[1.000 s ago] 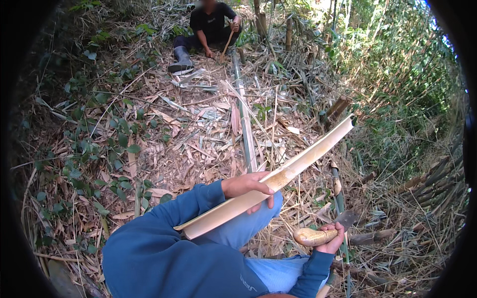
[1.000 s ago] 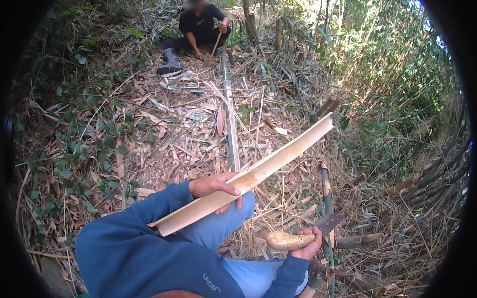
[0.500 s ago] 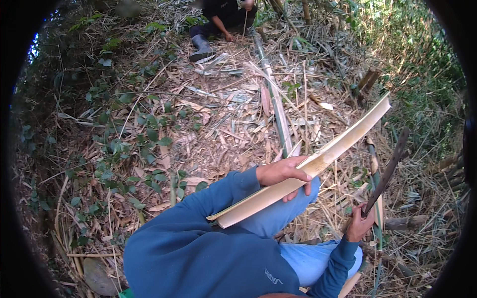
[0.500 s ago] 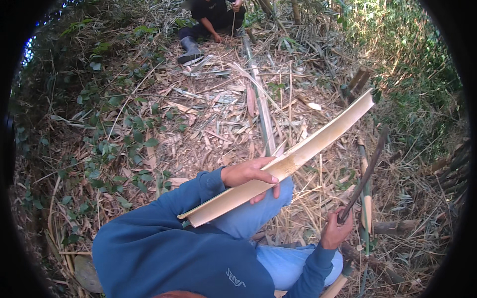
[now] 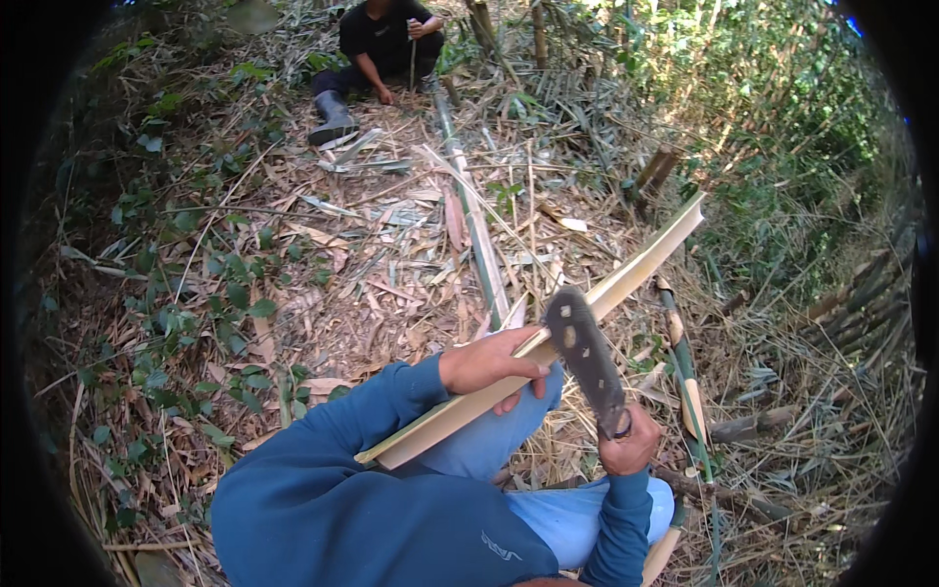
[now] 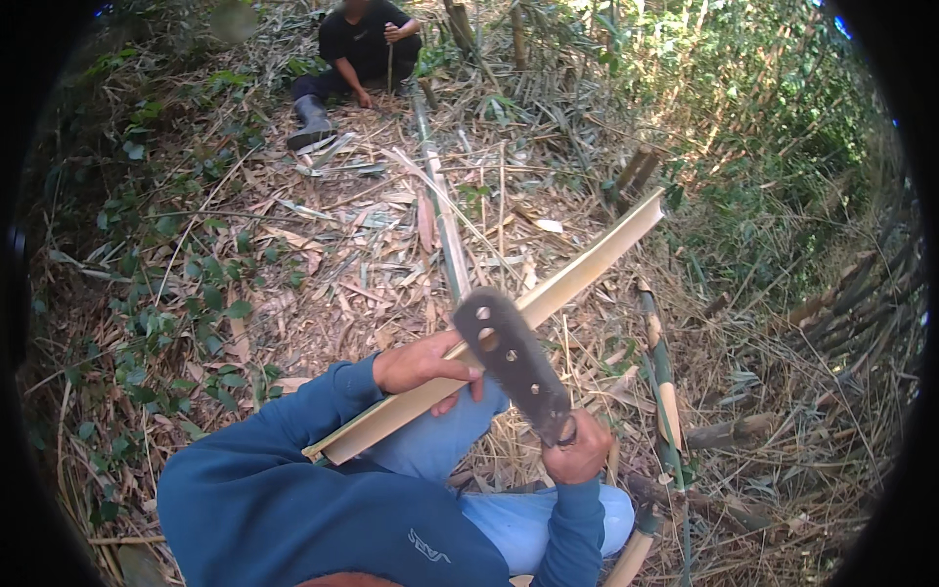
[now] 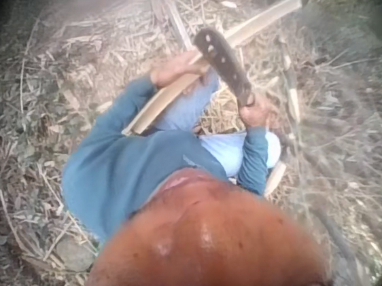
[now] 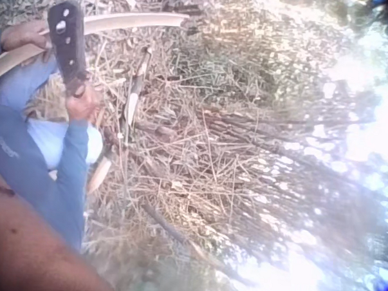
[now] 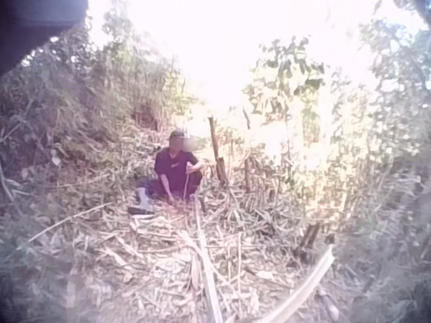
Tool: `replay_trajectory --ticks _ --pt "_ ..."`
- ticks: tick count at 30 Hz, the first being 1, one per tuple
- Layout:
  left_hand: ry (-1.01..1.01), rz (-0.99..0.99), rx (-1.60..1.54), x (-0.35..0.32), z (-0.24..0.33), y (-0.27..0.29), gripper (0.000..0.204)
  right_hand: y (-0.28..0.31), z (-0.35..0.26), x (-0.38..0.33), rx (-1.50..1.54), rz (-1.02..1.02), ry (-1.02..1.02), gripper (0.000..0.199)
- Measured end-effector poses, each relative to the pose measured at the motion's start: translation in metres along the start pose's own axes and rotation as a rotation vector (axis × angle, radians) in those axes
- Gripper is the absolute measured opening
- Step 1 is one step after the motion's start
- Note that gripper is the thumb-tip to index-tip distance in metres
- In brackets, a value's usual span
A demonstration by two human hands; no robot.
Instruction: The person uses a machete to split a long bamboo stalk into thinner strips. They hold the bamboo with one hand and repeatedly strike it with the machete to separate the layers.
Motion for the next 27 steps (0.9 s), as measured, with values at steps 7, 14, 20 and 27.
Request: replay_trajectory --ticks 7,14,20,27 --pt "-0.201 0.092 0.157 -0.003 -0.018 -0.01 0.02 -0.004 -0.014 0.004 -0.029 0.012 0.165 0.023" --pt "0.022 0.067 0.134 0.007 0.002 -0.018 0.042 0.021 -0.017 0.025 -0.153 0.059 -0.127 0.018" --pt "0.03 0.024 0.127 0.01 0.0 -0.016 0.053 0.038 -0.006 0.037 -0.274 -0.005 0.064 0.016" --pt "-0.009 0.024 0.162 0.002 -0.001 -0.015 0.057 0.039 -0.008 0.049 -0.229 0.0 0.059 0.012"
Point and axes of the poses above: each hand's wrist, its own x-axis towards the middle knuckle, its own y-axis out of the back of the hand, z = x × y, the point moved 2 cm from there along x, towards the middle knuckle, and after that the axes turned 4 degrees about y, right-handed, at the moved point
